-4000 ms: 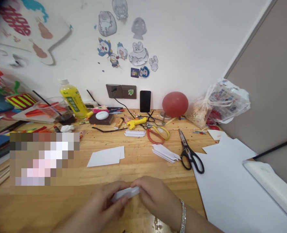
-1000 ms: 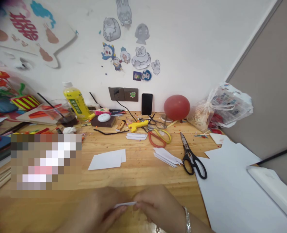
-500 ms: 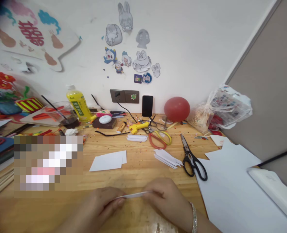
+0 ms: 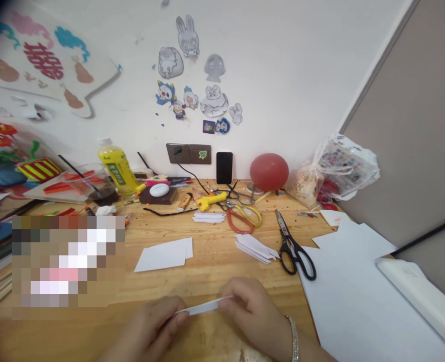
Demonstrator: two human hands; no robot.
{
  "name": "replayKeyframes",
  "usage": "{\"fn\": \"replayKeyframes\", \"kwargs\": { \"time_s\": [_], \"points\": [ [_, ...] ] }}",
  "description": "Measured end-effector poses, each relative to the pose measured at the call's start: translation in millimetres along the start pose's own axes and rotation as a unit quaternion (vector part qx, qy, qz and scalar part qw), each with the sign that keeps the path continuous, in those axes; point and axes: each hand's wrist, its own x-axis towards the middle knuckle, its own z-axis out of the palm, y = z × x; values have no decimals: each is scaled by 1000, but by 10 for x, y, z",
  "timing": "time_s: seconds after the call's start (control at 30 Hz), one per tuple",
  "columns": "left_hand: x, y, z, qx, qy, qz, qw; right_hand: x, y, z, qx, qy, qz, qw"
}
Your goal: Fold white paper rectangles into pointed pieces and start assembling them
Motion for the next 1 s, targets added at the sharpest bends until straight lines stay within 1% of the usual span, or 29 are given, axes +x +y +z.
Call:
{"fn": "replayKeyframes", "kwargs": {
  "time_s": [0.07,0.17,0.2,0.27,0.33,0.4,0.5,0.57,0.63,0.73,0.83,0.93,1.0],
  "points": [
    [-3,-8,26,19,1,28,999,-10,6,33,-6,-5,-3,1000],
    [-38,-58,100,83,21,133,987,-28,16,82,-19,-32,-33,999],
    [-54,-80,126,106,41,155,981,-33,19,94,-19,-38,-44,998],
    [-77,-123,159,123,45,157,979,-35,28,100,-13,-38,-64,997],
    [-76,-150,156,119,31,142,982,-27,40,81,-11,-30,-82,996],
    [-49,-160,126,95,10,117,989,-12,53,45,-19,-19,-84,996],
    [2,-147,74,47,-15,52,997,12,70,-6,-28,-14,-38,999],
    [18,-125,57,28,-19,11,999,23,76,-19,-27,-18,-12,999],
    [21,-101,55,10,-17,-13,1000,26,79,-19,-29,-21,-14,999],
    [29,-81,54,-51,-37,-43,997,25,81,-25,-28,-21,-17,999],
    [50,-84,35,-135,-63,-89,985,37,89,-54,8,-32,21,999],
    [57,-91,12,-176,-52,-111,977,67,107,-76,34,-58,50,996],
    [53,-91,9,-178,-36,-113,977,91,125,-74,34,-51,60,996]
  ]
}}
